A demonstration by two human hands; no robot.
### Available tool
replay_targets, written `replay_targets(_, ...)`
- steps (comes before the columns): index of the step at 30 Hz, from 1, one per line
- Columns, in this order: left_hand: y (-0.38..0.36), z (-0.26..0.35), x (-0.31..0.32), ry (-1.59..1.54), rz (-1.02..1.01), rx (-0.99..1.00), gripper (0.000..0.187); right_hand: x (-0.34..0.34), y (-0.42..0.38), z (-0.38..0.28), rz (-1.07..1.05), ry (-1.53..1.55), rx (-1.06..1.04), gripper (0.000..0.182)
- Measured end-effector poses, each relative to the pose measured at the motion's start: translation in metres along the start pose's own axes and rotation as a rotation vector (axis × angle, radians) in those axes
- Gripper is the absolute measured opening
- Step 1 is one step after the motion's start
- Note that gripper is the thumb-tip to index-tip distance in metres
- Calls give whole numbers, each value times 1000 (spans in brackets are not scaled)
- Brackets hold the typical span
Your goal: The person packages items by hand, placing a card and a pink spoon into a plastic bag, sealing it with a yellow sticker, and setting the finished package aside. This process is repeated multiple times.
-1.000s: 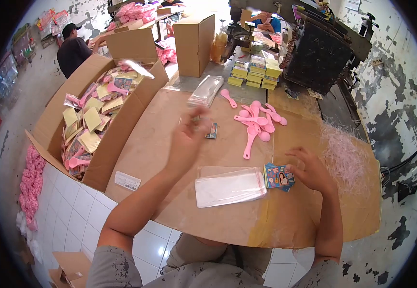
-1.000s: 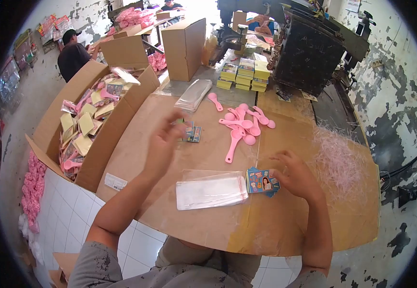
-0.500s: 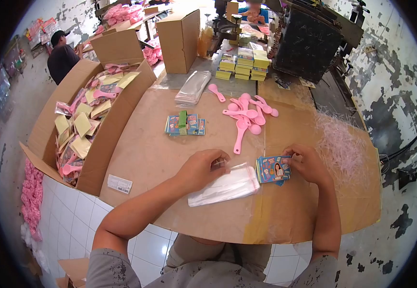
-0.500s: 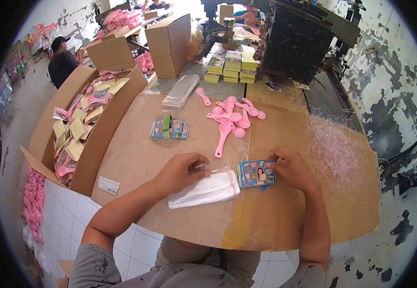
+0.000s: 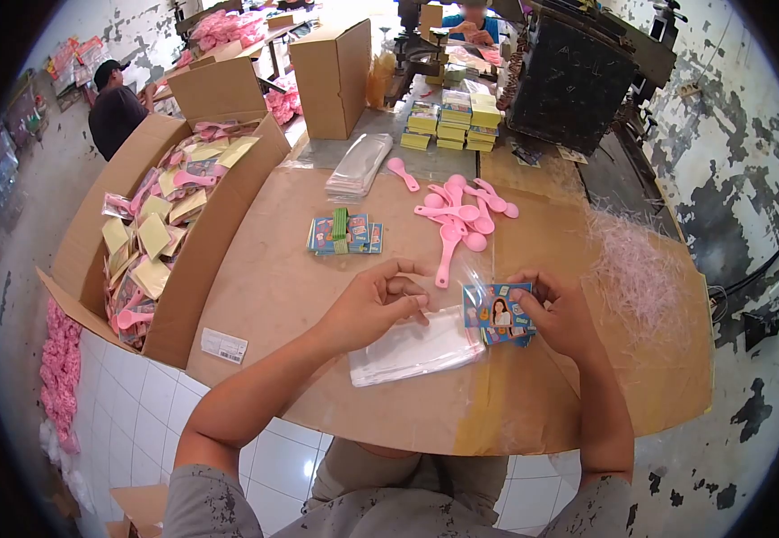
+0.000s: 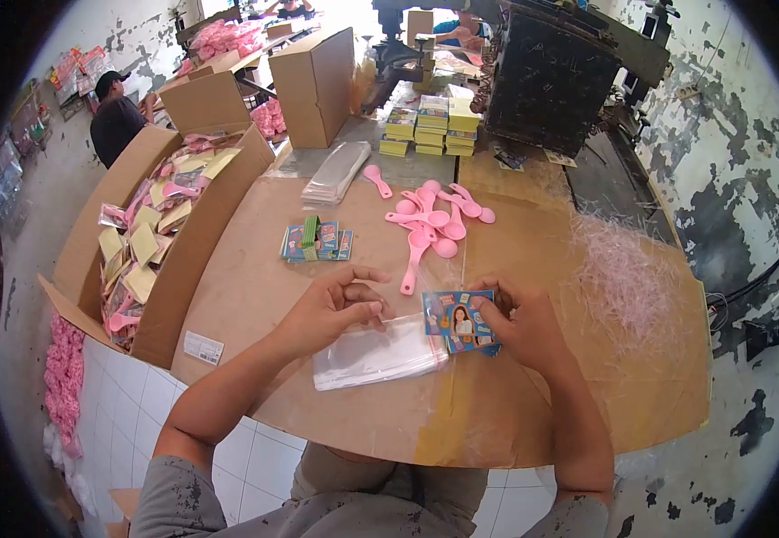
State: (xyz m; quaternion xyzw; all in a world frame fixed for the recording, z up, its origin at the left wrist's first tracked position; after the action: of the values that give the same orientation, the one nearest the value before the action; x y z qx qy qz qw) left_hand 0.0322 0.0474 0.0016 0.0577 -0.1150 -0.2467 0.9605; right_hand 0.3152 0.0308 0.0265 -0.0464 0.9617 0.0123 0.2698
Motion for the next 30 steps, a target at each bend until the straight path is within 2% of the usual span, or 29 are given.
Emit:
replay_targets(8,-3,-8,-1,246,49,10,31,6,-5,-15,172,317,-69,17)
replay_targets(15,-3,-2,-1,234,90,46,29,0,-8,-25,261,432,-107,17)
replay_targets(18,-3,0,2,211,73,55,27,6,-7,-16,190,259,-123,16)
replay_targets(21,-3,-2,2,201,38,70,26,9,-10,-18,212,10,-224,14)
replay_targets(26,-7,-7,8,278,-58,144,25,14,-13,-20,172,-7,-179,16)
replay_targets(30,-10,-2,15,401,-143,44,20,18,-15,-22,155,26,-161,17)
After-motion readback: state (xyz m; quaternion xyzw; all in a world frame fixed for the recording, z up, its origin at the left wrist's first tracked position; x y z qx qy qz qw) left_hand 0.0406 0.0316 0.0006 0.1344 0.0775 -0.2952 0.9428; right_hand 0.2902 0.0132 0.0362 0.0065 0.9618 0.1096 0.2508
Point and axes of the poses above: each hand's wrist, its own y-axis towards the middle knuckle, its own x-axis out of the palm, z = x × y, the point moved 4 cm from there along y, towards the middle knuckle, and after that the axes turned 11 degrees about x, right-handed, at the moved point
